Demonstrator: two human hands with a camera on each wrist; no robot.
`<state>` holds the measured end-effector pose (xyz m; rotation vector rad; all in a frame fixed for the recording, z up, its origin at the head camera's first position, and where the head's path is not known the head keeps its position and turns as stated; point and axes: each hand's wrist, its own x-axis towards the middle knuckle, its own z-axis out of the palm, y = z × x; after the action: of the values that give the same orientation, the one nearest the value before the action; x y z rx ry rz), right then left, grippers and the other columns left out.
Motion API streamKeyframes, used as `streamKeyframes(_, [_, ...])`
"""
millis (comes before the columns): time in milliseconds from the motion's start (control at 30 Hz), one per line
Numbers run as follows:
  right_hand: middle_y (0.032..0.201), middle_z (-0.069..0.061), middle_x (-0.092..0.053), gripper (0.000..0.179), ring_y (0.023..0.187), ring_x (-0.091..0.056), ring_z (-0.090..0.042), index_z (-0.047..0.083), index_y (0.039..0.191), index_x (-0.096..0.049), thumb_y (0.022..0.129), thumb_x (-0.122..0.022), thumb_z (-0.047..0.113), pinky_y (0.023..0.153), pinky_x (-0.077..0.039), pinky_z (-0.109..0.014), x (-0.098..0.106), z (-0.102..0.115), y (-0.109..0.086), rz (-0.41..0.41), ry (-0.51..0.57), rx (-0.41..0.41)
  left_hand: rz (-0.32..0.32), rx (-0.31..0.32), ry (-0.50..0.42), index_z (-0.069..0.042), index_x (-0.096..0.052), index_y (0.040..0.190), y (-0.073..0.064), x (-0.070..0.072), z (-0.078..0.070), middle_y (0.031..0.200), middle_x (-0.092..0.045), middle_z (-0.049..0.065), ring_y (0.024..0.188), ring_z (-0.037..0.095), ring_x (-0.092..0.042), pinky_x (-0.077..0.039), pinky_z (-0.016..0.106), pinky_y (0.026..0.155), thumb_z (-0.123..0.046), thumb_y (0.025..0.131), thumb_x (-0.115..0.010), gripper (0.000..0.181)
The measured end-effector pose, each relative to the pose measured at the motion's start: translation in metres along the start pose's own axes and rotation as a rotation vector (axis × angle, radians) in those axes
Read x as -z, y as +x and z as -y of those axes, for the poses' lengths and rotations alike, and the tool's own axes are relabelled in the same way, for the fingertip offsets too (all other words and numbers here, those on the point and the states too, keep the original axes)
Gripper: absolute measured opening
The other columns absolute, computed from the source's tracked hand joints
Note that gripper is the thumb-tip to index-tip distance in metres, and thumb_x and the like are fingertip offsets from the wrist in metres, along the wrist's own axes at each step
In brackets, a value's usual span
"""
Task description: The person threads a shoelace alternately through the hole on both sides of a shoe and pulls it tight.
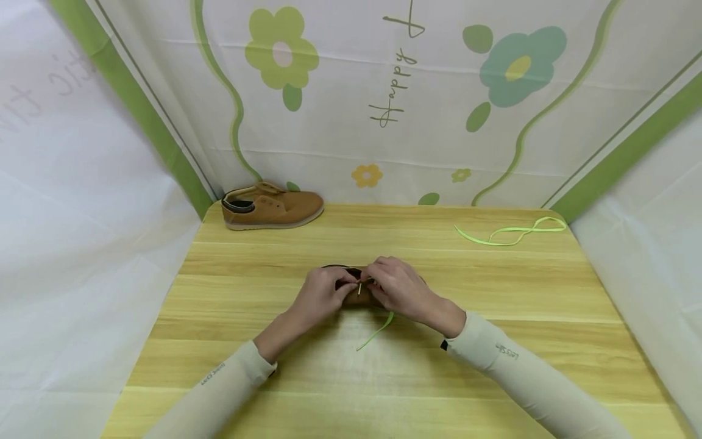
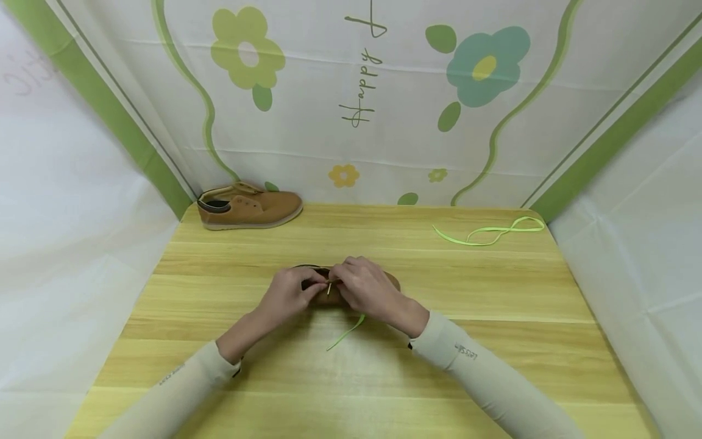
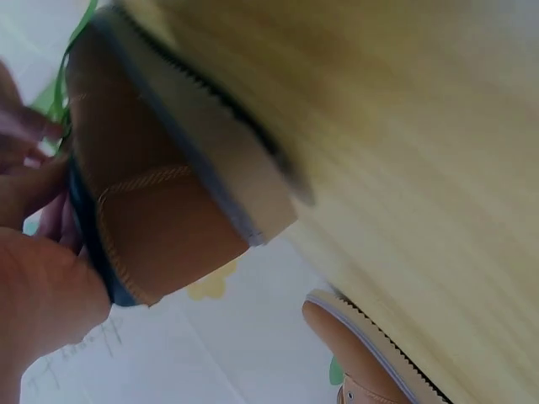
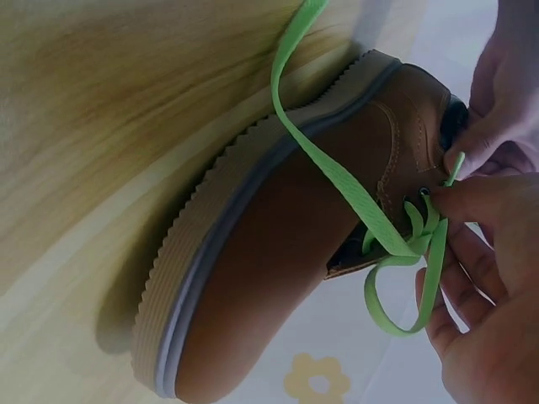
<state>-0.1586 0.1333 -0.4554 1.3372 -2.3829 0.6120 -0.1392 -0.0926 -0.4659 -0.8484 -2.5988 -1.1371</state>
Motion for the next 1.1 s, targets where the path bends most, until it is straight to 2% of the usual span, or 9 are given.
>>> streamKeyframes(133, [0.096, -0.001, -0.077, 0.027, 0.089, -0.071, -0.018, 0.009, 0.103, -0.074, 0.083, -0.088, -0.001, 0.078, -0.058, -0.035, -0.003, 0.001, 0.002, -0.021, -0.009, 0.020, 0.092, 0.130, -0.078, -0.007, -0.084, 0.094, 0.007, 0.008, -0.001, 0.091, -0.080, 0.003, 0.068, 0.004, -0.065, -0.052, 0.021, 0.060, -0.007, 0.094, -0.080, 0.003])
streamKeyframes(233, [0.094, 0.000, -0.077, 0.028, 0.090, -0.071, -0.019, 0.009, 0.101, -0.074, 0.081, -0.091, 0.002, 0.079, -0.058, -0.035, -0.005, 0.001, 0.003, -0.036, -0.025, 0.036, 0.128, 0.181, -0.104, -0.006, -0.084, 0.095, 0.010, 0.012, -0.002, 0.087, -0.080, 0.002, 0.064, 0.002, -0.061, -0.052, 0.021, 0.058, -0.008, 0.094, -0.081, 0.004])
streamKeyframes(433, [0.092, -0.001, -0.078, 0.030, 0.088, -0.071, -0.020, 0.009, 0.098, -0.075, 0.077, -0.096, 0.008, 0.075, -0.056, -0.035, -0.012, 0.002, 0.001, -0.083, -0.063, 0.053, 0.138, 0.169, -0.110, -0.004, -0.084, 0.093, 0.011, 0.014, -0.002, 0.082, -0.079, 0.002, 0.064, 0.001, -0.064, -0.054, 0.021, 0.058, -0.009, 0.093, -0.082, 0.005])
streamKeyframes(600, [0.091, -0.002, -0.078, 0.025, 0.087, -0.072, -0.021, 0.009, 0.095, -0.076, 0.079, -0.095, 0.009, 0.073, -0.056, -0.036, -0.017, 0.003, 0.000, -0.112, -0.092, 0.068, 0.131, 0.151, -0.107, -0.004, -0.084, 0.093, 0.010, 0.013, -0.002, 0.081, -0.079, 0.002, 0.064, 0.001, -0.065, -0.054, 0.021, 0.058, -0.008, 0.093, -0.083, 0.004])
streamKeyframes(800, [0.091, -0.001, -0.078, 0.020, 0.088, -0.073, -0.021, 0.009, 0.094, -0.077, 0.082, -0.092, 0.008, 0.077, -0.057, -0.037, -0.017, 0.005, -0.001, -0.121, -0.092, 0.054, 0.127, 0.162, -0.087, -0.005, -0.084, 0.092, 0.011, 0.011, -0.001, 0.081, -0.079, 0.001, 0.064, 0.001, -0.066, -0.053, 0.021, 0.058, -0.009, 0.092, -0.084, 0.004])
streamKeyframes(1100, [0.101, -0.004, -0.079, 0.014, 0.098, -0.073, -0.023, 0.007, 0.096, -0.076, 0.087, -0.086, 0.004, 0.089, -0.057, -0.043, -0.007, 0.005, -0.009, -0.172, 0.093, -0.017, 0.116, 0.186, -0.092, -0.009, -0.084, 0.088, 0.011, 0.010, -0.002, 0.078, -0.078, -0.002, 0.065, 0.001, -0.067, -0.055, 0.021, 0.060, -0.010, 0.091, -0.085, 0.004])
